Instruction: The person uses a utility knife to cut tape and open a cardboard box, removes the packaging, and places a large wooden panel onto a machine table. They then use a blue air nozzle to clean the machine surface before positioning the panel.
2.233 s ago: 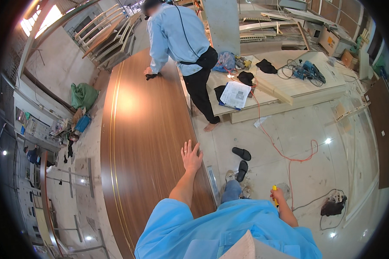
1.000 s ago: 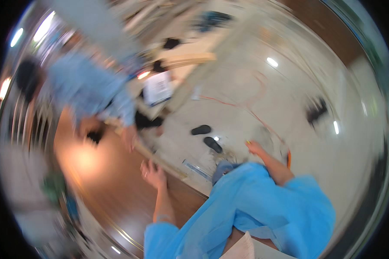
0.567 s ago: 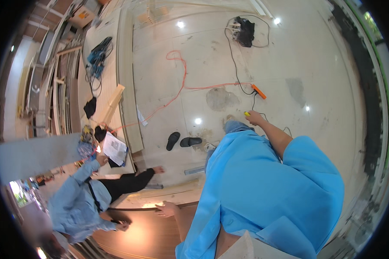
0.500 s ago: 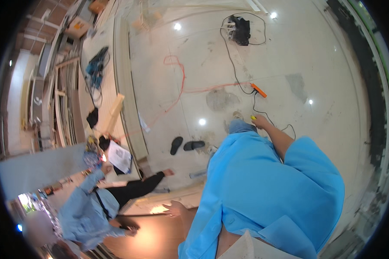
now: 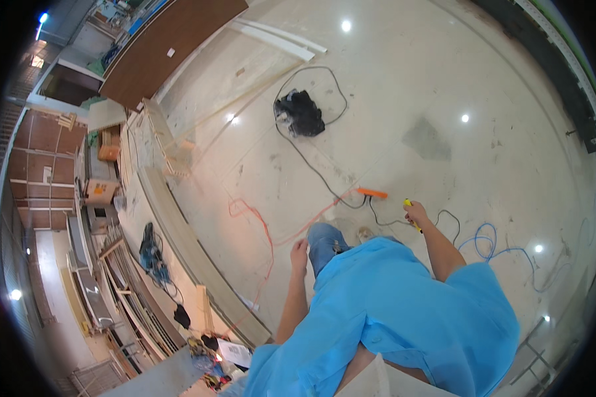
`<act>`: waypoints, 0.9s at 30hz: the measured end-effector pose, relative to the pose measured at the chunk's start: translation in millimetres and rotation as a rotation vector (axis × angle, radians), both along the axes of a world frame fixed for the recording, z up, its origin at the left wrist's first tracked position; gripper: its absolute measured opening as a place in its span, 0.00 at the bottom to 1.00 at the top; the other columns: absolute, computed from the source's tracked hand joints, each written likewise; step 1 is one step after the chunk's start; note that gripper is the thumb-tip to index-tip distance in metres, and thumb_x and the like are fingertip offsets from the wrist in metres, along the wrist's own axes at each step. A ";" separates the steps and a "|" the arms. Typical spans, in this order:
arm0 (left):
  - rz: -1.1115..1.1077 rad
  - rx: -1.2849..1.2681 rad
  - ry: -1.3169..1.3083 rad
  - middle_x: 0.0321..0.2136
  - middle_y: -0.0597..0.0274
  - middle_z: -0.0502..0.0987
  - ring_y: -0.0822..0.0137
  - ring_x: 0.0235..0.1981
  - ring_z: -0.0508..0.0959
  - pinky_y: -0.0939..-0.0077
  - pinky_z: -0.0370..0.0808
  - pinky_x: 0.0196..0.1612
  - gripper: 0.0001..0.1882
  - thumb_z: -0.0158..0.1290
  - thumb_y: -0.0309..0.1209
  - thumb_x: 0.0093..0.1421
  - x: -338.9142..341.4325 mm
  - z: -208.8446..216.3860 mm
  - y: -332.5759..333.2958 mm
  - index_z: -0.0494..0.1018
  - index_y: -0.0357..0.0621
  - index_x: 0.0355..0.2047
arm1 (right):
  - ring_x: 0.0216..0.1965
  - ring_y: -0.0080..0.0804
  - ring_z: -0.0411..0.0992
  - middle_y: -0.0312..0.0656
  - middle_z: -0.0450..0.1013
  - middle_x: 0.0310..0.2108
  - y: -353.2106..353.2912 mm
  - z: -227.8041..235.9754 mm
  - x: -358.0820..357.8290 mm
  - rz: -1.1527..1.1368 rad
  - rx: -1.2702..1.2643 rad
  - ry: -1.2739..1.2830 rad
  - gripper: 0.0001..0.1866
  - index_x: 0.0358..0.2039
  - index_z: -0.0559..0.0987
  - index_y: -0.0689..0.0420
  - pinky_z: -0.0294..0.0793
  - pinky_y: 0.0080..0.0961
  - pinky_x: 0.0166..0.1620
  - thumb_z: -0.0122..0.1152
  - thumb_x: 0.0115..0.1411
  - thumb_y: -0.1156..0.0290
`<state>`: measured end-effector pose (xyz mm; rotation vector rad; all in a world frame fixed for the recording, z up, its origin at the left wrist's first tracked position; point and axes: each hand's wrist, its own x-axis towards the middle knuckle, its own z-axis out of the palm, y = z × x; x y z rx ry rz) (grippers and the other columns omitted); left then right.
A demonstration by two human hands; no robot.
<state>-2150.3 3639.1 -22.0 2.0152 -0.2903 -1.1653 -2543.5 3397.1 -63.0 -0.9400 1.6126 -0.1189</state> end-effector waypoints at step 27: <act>-0.507 0.041 0.216 0.33 0.59 0.77 0.70 0.32 0.76 0.75 0.75 0.37 0.15 0.47 0.35 0.63 158.8 -27.0 -853.9 0.74 0.34 0.42 | 0.16 0.34 0.71 0.48 0.72 0.20 -373.9 -79.9 90.0 -0.287 0.054 0.284 0.13 0.41 0.73 0.59 0.70 0.32 0.17 0.51 0.55 0.74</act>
